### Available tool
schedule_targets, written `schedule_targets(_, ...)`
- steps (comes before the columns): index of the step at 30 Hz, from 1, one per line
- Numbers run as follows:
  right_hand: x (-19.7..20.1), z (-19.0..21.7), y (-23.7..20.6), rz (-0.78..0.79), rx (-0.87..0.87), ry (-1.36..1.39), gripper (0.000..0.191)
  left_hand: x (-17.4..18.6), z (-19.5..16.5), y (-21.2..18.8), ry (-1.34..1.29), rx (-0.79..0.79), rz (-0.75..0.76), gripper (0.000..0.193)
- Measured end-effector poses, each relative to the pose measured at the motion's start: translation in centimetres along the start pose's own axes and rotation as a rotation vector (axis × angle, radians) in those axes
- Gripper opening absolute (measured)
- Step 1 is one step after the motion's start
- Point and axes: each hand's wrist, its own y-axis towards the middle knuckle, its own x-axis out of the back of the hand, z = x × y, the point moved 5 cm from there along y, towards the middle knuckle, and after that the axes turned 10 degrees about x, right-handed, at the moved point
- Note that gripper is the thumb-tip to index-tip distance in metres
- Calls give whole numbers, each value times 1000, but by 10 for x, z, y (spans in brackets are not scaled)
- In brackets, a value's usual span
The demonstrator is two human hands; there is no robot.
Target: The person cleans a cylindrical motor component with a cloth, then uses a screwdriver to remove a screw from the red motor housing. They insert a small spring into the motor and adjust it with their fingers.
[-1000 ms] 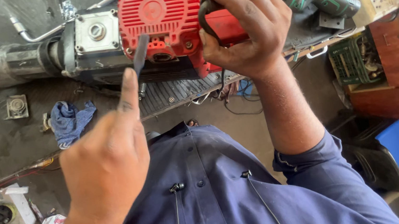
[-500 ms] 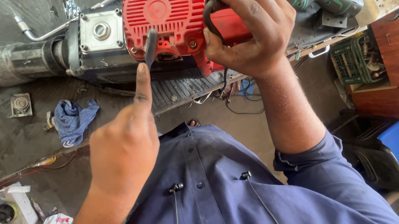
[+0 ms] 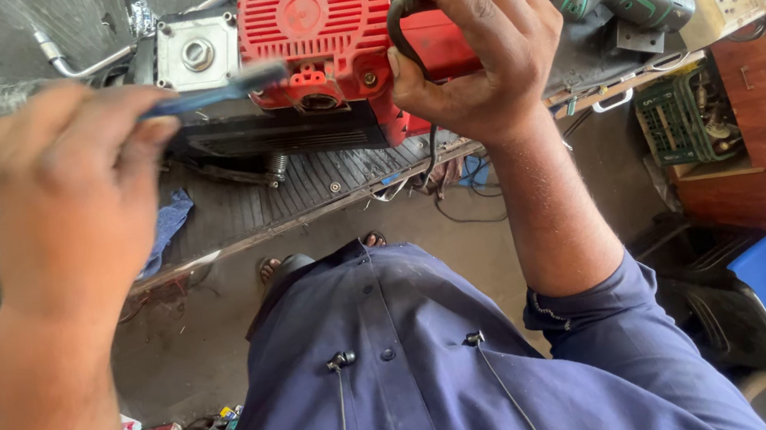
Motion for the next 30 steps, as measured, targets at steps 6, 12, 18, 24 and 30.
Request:
schedule_targets(6,0,0,1,14,-42,11,50,-30,9,30,-123,90,172,31)
schedule_targets(12,1,0,0,38,-68,8,52,-32,5,49,-135,-89,170,35)
schedule_targets(18,3,1,1,29,-59,4,51,-40,16,39,-78,-111,84,34)
schedule_targets(24,5,2,1,23,-44,-17,51,-25,76,48,-8,276,113,34)
schedule_targets(30,2,0,-2,43,-75,6,52,-26,30,25,34,-87,5,27)
